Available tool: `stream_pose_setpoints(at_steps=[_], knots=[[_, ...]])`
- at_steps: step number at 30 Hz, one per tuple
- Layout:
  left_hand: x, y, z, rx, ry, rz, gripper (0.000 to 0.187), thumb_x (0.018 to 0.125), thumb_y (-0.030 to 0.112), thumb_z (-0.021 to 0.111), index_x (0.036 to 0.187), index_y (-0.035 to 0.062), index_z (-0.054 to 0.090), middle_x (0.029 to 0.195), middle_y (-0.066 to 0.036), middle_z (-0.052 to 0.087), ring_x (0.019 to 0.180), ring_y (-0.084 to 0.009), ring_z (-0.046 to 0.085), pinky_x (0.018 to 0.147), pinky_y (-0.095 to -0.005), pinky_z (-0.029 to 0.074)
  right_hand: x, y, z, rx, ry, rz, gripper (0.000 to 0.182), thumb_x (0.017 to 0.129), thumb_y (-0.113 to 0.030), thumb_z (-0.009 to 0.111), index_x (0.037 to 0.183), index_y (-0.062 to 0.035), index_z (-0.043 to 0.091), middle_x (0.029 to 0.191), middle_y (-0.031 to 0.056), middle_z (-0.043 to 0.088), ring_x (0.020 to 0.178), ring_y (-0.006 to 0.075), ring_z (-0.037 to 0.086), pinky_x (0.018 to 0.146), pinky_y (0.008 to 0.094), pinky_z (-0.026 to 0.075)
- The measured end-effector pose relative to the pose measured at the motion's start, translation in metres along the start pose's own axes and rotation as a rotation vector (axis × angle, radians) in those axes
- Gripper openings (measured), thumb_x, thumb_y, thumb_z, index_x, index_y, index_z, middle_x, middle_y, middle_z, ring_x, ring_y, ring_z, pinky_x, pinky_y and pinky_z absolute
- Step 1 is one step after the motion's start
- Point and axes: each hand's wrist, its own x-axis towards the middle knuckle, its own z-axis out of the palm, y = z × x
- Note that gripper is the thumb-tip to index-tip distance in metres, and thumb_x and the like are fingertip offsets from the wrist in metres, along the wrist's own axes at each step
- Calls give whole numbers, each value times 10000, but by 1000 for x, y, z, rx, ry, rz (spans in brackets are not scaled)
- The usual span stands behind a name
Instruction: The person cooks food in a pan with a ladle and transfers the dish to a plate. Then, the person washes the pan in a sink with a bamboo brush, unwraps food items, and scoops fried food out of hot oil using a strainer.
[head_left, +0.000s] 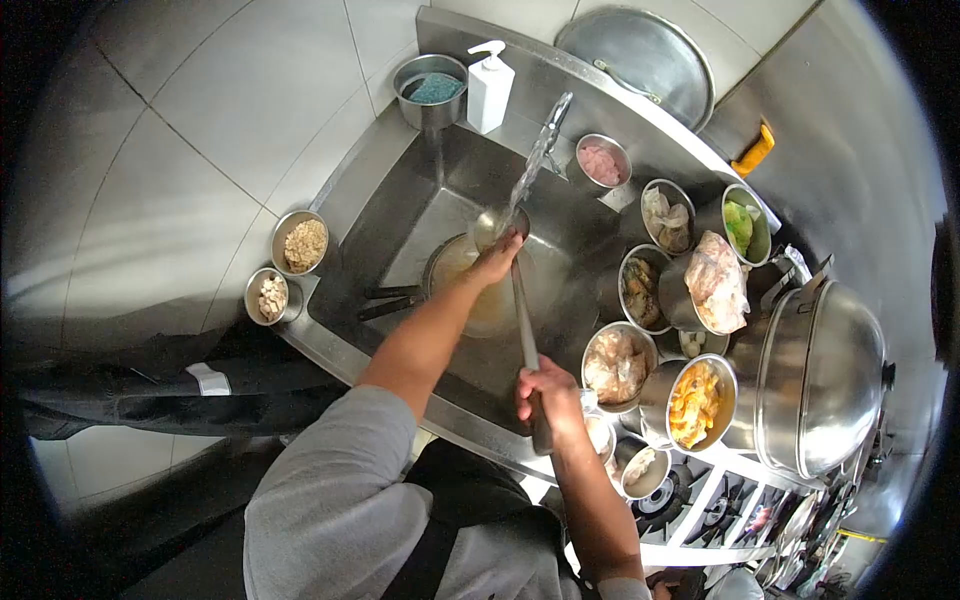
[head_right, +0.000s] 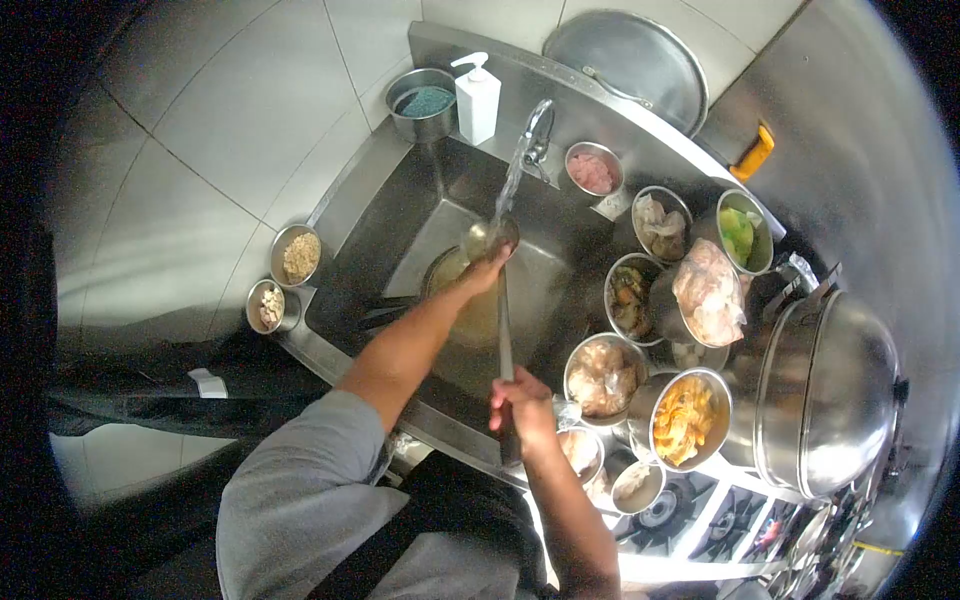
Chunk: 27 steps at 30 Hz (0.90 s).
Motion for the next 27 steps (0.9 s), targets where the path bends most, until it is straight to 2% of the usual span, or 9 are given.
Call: stream_pose_setpoints(at_steps=[3,9,13,15,16,18,19,22,27], knots=[[-16,0,-36,820,-321,109,605,958,480,234,1421,98,315,1509,-71,224,1416,-208,99,1142,-432,2,2,-6,-20,782,-229,153,261,884,-120,494,1116,-3,523,657,18,514,468,128,483,371,257,383],[-18,13,-68,1326,-17,225,554,963,421,258,1419,115,325,1522,-65,187,1421,-239,64,1119,-527,-30,-2,-6,-31,850,-373,170,321,883,-117,494,1193,-33,503,672,18,517,473,135,487,381,249,391],[26,4,-47,83,-61,-219,621,947,486,307,1459,148,208,1544,-78,52,1416,-289,58,1104,-550,45,-3,1,-9,-191,33,54,340,834,-144,559,1165,-70,534,680,5,542,458,109,486,383,213,408],[58,-31,-31,-540,13,-223,754,913,573,375,1456,88,179,1509,-128,182,1376,-331,176,1097,-555,90,2,16,-3,-1003,147,-156,357,777,-209,620,1081,-26,582,760,157,628,671,225,635,549,346,515],[55,-10,-23,-815,-177,-376,701,921,507,417,1465,140,172,1533,-102,88,1355,-329,239,1039,-589,242,-4,9,3,-988,121,-52,374,769,-221,618,1075,-9,583,860,191,629,761,296,634,647,382,509],[92,-76,-19,-675,-233,-217,467,949,276,460,1332,23,377,1307,-191,452,1136,-320,512,802,-464,519,-8,19,8,-1054,165,-147,427,759,-196,600,1125,15,541,963,235,629,893,364,629,756,425,507],[55,-37,-9,-578,-93,-179,306,972,216,382,1138,-17,490,963,-154,598,691,-253,582,571,-361,493,3,20,13,-1143,133,16,477,763,-144,585,1193,28,470,977,241,629,927,360,628,766,435,508],[34,-43,8,-403,168,-282,175,921,172,468,977,37,562,676,-88,547,477,-203,483,451,-347,437,-28,3,13,-1311,122,-82,476,748,-51,606,1189,52,458,1012,238,631,923,374,636,769,441,517],[-60,-81,-39,-137,-146,-270,185,868,230,528,752,103,597,551,-32,524,414,-151,473,384,-339,369,-36,51,-14,-1327,87,-230,304,741,-76,611,1016,51,586,978,221,643,904,354,645,760,415,524]])
